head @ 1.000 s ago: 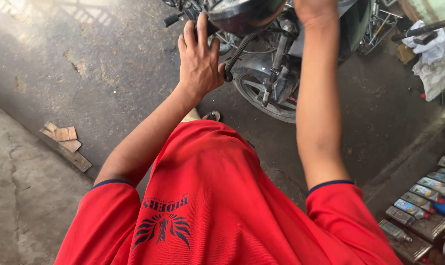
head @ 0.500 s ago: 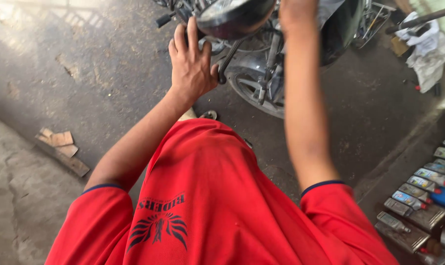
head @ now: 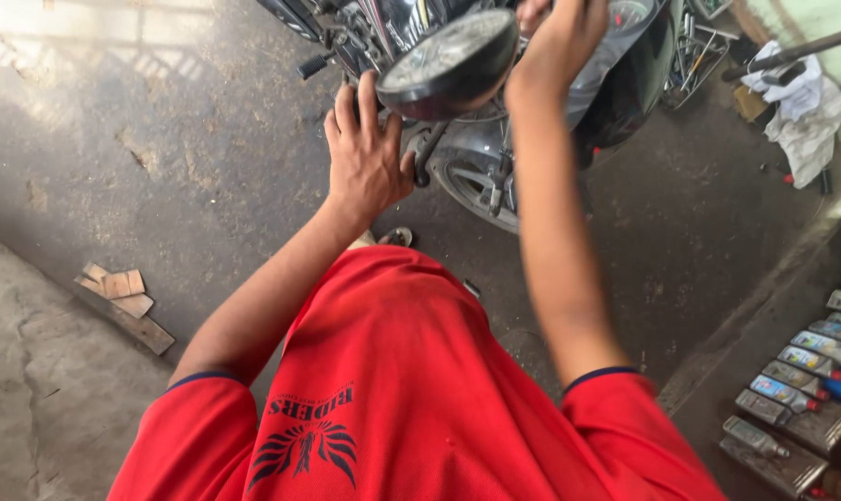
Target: The person uses a socket wrench with a long extension bar to loosen and tighten bolts on a motorcycle's handlebar and headlight area, repositioning the tool on different fasteners and steadying parts by hand. At the end they walk to a tray of tools and reach into it.
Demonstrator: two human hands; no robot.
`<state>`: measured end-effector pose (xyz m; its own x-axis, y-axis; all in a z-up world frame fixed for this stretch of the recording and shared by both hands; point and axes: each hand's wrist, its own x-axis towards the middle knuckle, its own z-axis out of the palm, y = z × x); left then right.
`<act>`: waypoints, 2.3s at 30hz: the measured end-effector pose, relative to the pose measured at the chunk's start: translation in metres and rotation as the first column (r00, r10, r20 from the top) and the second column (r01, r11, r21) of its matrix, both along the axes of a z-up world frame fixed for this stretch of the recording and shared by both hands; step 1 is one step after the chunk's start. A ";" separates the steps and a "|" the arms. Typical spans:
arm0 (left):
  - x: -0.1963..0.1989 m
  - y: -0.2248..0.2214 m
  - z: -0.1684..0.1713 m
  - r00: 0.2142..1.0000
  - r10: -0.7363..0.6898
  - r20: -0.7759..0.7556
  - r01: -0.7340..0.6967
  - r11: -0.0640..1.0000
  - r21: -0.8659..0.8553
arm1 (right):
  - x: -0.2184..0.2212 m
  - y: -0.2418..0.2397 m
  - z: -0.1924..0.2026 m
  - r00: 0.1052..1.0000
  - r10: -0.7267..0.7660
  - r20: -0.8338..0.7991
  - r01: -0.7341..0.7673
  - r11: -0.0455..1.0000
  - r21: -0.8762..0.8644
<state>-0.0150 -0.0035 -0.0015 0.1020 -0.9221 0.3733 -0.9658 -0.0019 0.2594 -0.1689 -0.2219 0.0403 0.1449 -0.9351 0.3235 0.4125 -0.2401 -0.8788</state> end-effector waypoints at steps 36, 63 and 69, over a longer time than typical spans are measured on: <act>0.012 -0.033 0.016 0.828 0.406 -0.387 -0.267 0.892 0.366 | -0.015 -0.048 0.038 0.331 0.932 -0.146 -0.934 0.346 0.089; -0.017 -0.042 0.036 0.800 0.536 -0.269 -0.479 0.841 0.253 | -0.009 -0.071 0.128 -0.228 -0.363 -0.903 -0.930 0.357 0.091; -0.018 -0.043 0.019 0.792 0.557 -0.250 -0.470 0.818 0.332 | -0.001 -0.038 0.156 -0.131 -0.729 -0.671 -0.936 -0.132 0.325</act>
<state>-0.0332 -0.0464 0.0172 0.6599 -0.7513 0.0083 -0.6630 -0.5771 0.4769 -0.1696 -0.2597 0.1966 0.7513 0.2344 -0.6169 0.4570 -0.8592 0.2301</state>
